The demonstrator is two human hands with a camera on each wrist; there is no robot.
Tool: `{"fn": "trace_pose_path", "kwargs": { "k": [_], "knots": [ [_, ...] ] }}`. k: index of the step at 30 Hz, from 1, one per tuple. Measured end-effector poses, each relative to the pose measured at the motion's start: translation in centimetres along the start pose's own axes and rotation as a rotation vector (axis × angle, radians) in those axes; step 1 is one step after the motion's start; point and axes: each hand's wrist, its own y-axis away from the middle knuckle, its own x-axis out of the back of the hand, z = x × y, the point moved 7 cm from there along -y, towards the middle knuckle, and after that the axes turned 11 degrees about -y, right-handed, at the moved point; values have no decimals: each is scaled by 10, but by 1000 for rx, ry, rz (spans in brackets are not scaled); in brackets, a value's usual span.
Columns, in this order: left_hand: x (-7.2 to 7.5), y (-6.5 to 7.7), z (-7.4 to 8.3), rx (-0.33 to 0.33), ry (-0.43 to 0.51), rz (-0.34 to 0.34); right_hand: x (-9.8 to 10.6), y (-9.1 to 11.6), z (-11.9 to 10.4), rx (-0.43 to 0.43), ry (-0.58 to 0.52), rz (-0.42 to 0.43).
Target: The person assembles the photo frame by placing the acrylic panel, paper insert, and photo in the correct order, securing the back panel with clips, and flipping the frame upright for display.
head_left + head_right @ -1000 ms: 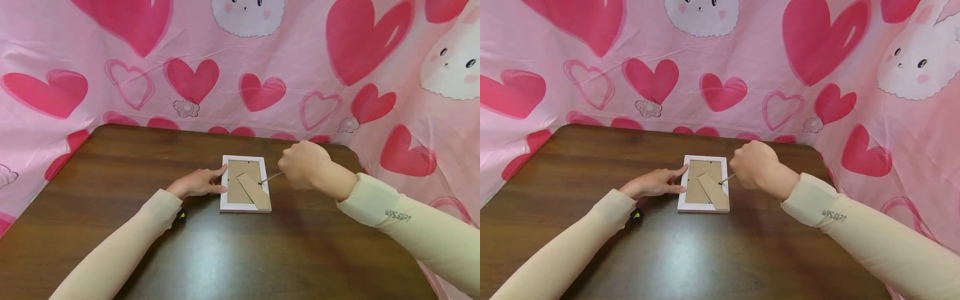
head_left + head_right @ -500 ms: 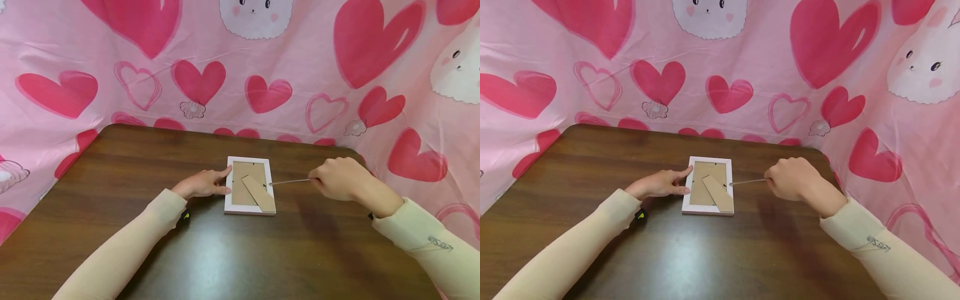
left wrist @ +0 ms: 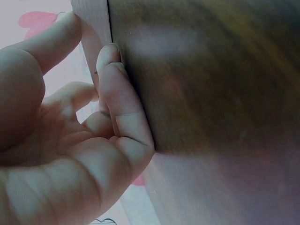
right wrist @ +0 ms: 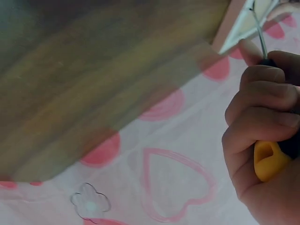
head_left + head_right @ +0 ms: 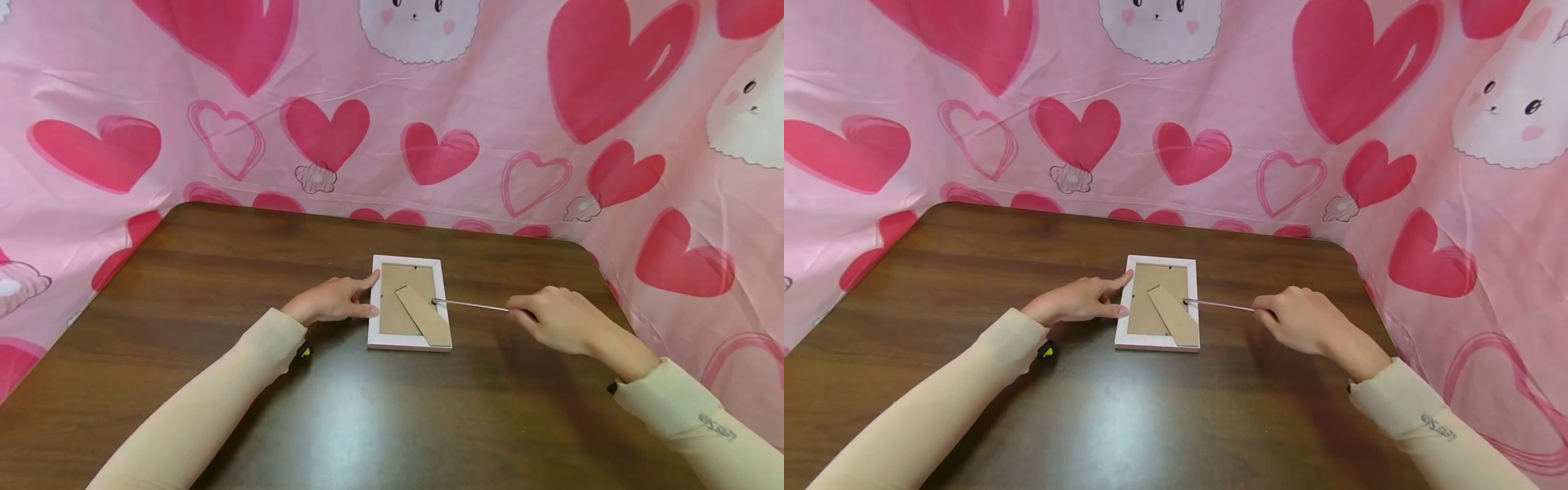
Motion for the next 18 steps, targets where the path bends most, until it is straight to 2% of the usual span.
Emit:
{"fn": "trace_pose_path", "kwargs": {
  "k": [18],
  "knots": [
    [1,1,2,-8,-23,8,-19,6,11,-9,-42,27]
  ]
}}
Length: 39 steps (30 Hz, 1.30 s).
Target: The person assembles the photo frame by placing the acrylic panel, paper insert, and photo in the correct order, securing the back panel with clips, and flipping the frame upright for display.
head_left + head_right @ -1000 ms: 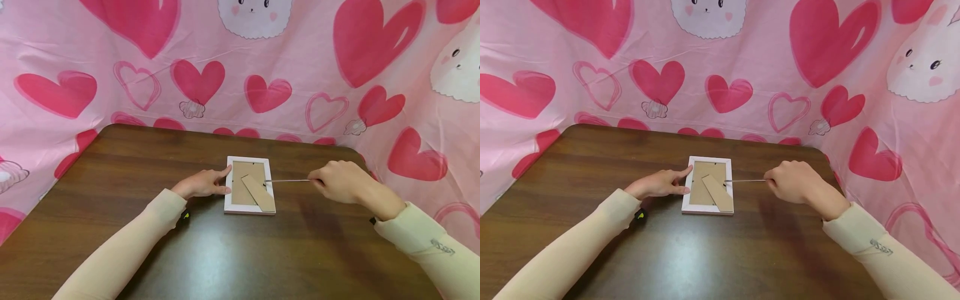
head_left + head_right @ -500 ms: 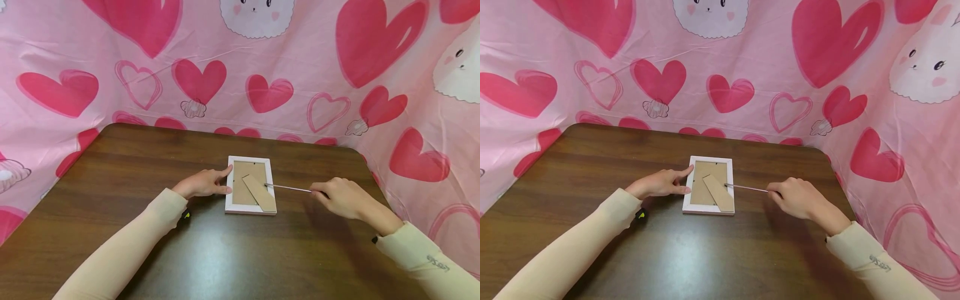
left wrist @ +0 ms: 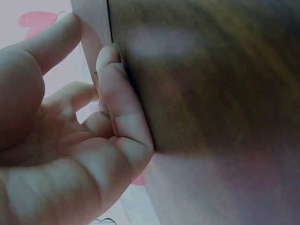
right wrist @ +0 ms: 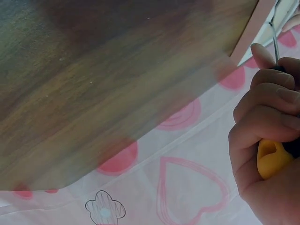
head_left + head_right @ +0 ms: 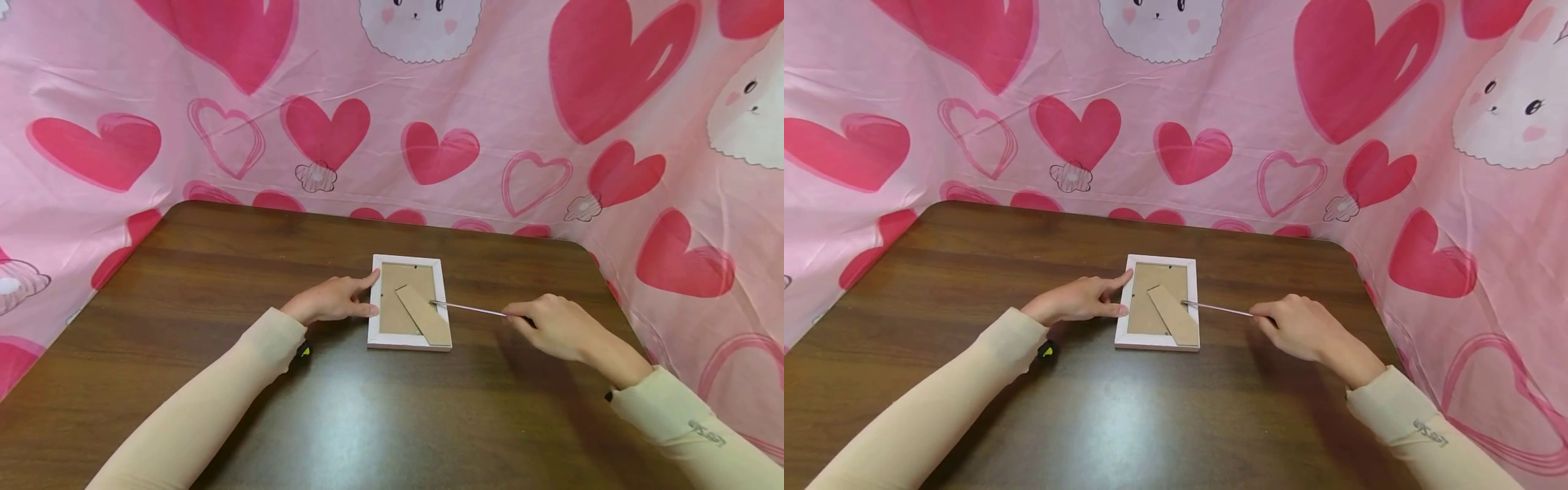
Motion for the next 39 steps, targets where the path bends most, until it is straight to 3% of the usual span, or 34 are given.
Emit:
{"fn": "trace_pose_path", "kwargs": {
  "k": [9,20,24,29,34,39],
  "knots": [
    [-1,-1,-2,18,15,-17,-10,1,1,-6,-101,-11],
    [0,-2,-2,22,3,-11,-18,0,2,-38,-133,-16],
    [-2,-1,-1,31,7,-17,-22,4,5,-52,-205,-25],
    [-3,-1,0,20,3,-15,-18,11,11,-42,-267,24],
    [-2,-1,0,21,1,-14,1,13,18,-52,-235,131],
    [-1,0,0,37,5,-21,6,13,31,-102,-126,166]
  ]
}}
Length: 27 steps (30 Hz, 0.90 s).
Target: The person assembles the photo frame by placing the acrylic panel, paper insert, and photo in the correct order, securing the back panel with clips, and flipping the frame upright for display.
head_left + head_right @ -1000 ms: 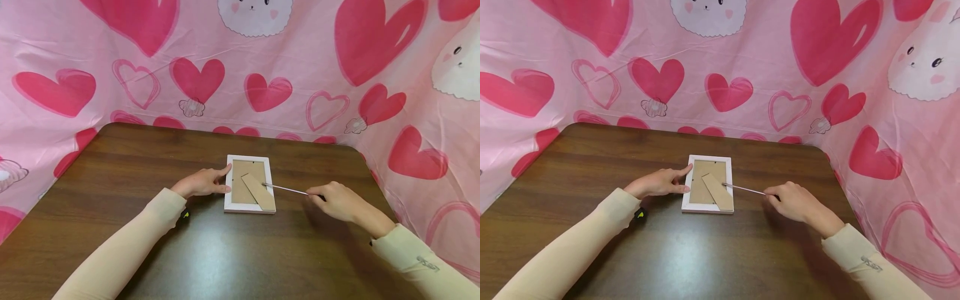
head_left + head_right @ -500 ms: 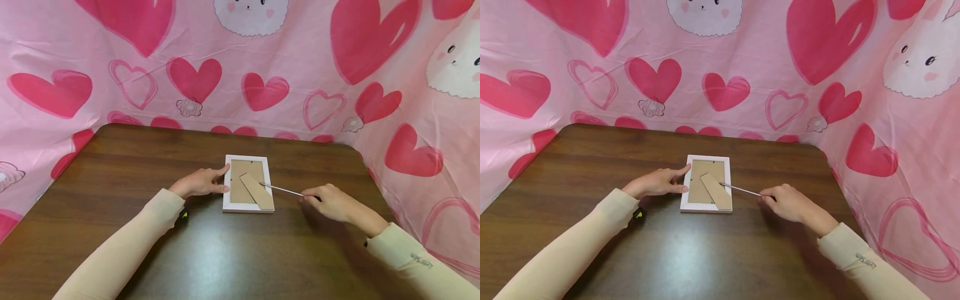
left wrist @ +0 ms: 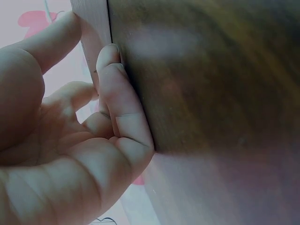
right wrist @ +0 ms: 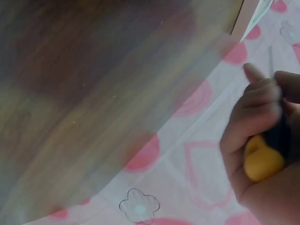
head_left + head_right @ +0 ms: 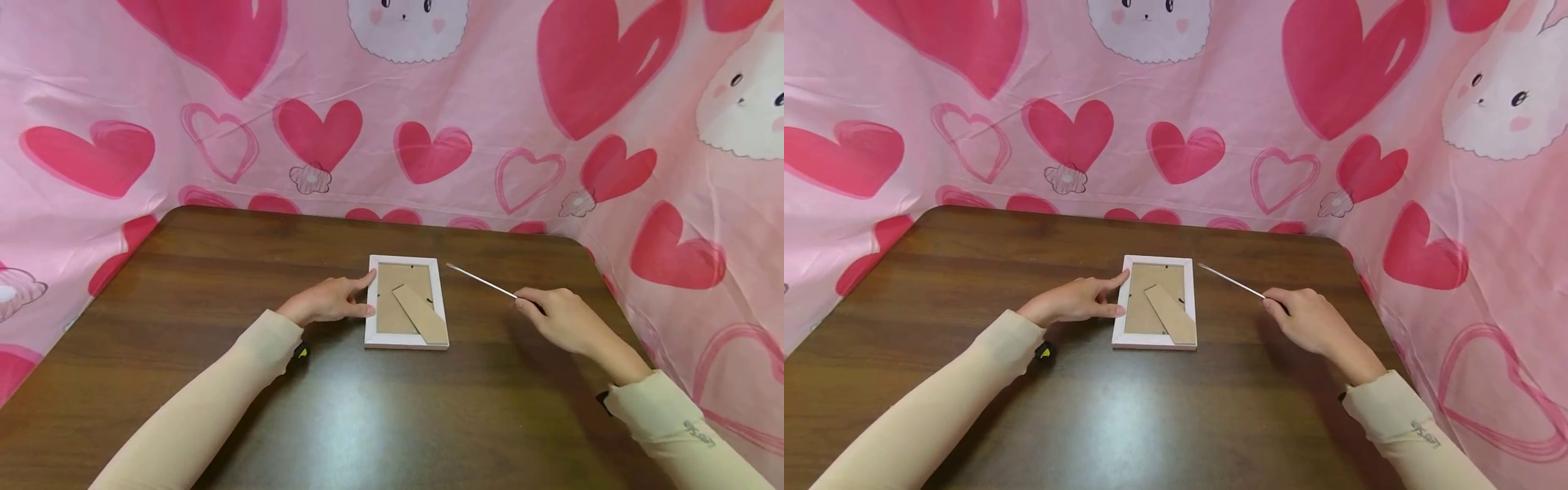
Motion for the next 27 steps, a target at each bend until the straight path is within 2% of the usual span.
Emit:
{"fn": "trace_pose_path", "kwargs": {
  "k": [8,14,19,27],
  "knots": [
    [-2,-2,-2,12,19,-3,-6,0,30,-93,48,47],
    [-2,0,-2,18,31,-2,-17,-2,48,-195,-7,-24],
    [-2,1,-1,18,44,-5,-29,-4,56,-240,-50,-74],
    [-1,2,0,13,42,3,-34,-5,56,-263,-48,-88]
  ]
}}
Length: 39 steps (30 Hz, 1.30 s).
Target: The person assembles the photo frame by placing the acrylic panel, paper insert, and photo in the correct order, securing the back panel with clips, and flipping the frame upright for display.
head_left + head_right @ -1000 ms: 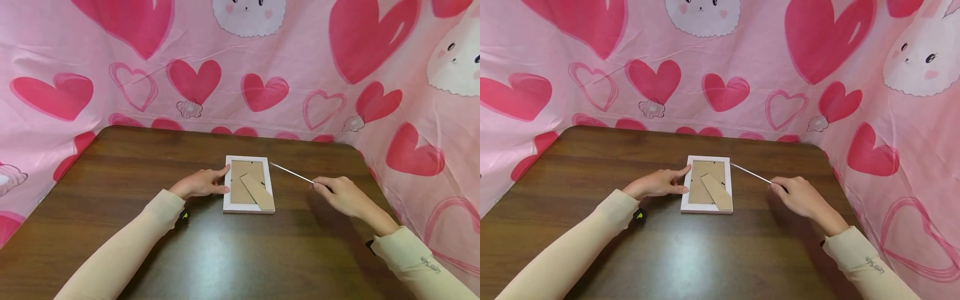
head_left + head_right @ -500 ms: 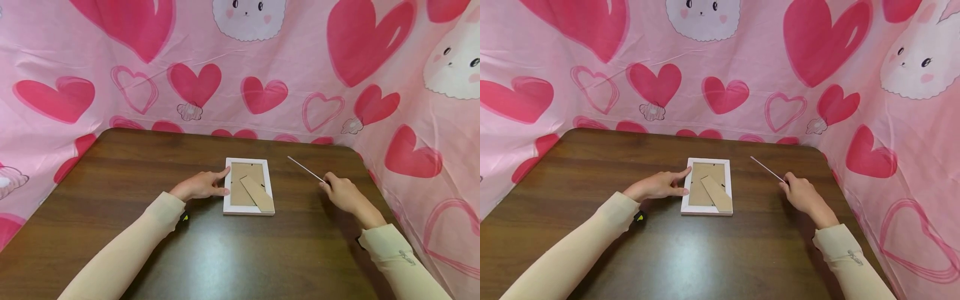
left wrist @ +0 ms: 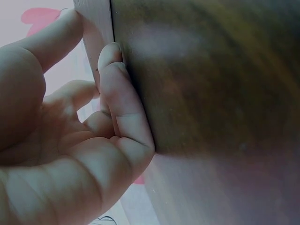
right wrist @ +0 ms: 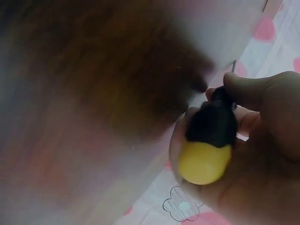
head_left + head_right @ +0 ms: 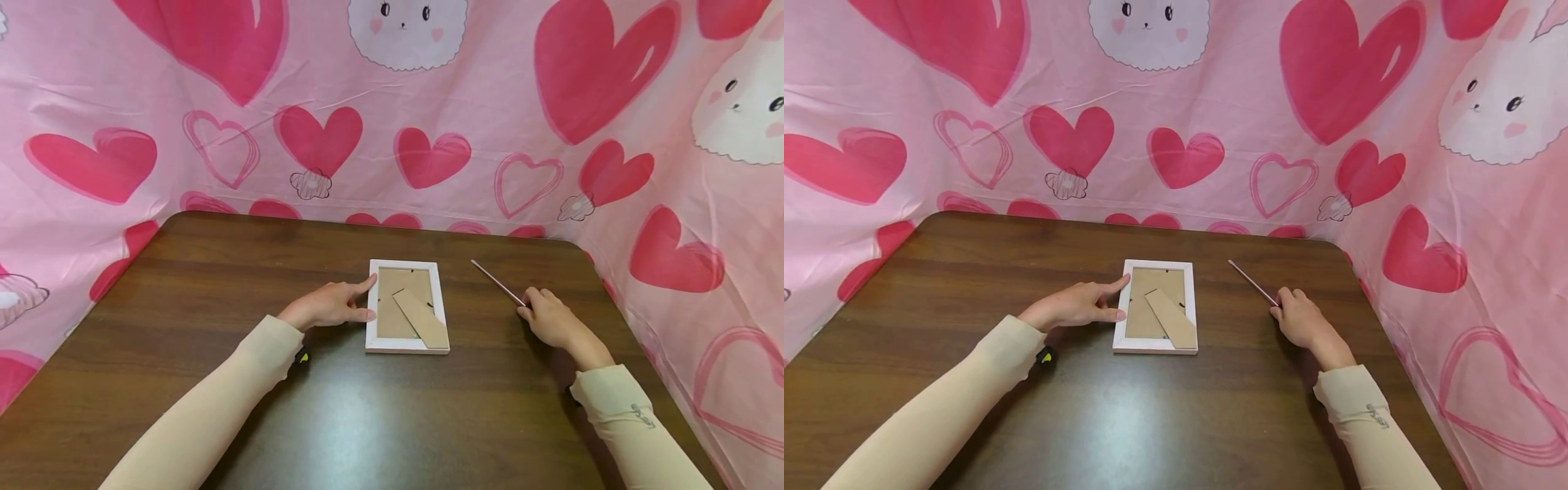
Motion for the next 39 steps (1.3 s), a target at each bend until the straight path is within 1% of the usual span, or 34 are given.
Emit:
{"fn": "trace_pose_path", "kwargs": {
  "k": [6,11,17,22,25,28,31,34,39],
  "knots": [
    [0,0,-1,1,2,0,0,0,-2,15,18,6],
    [-1,-1,-1,3,2,1,-1,-1,1,-13,32,-1],
    [-4,-3,-4,27,-8,5,0,0,2,-50,25,-5],
    [-2,0,-1,-18,-12,31,5,3,-4,-122,41,-49],
    [0,1,1,-37,-11,47,12,3,-15,-129,45,-42],
    [0,2,1,-27,-9,46,21,1,-34,-72,3,-10],
    [-1,2,-1,-4,10,43,27,-3,-57,7,-66,17],
    [-1,3,-3,22,41,56,28,-10,-78,54,-134,25],
    [-1,7,-3,85,59,86,24,-23,-105,77,-195,14]
  ]
}}
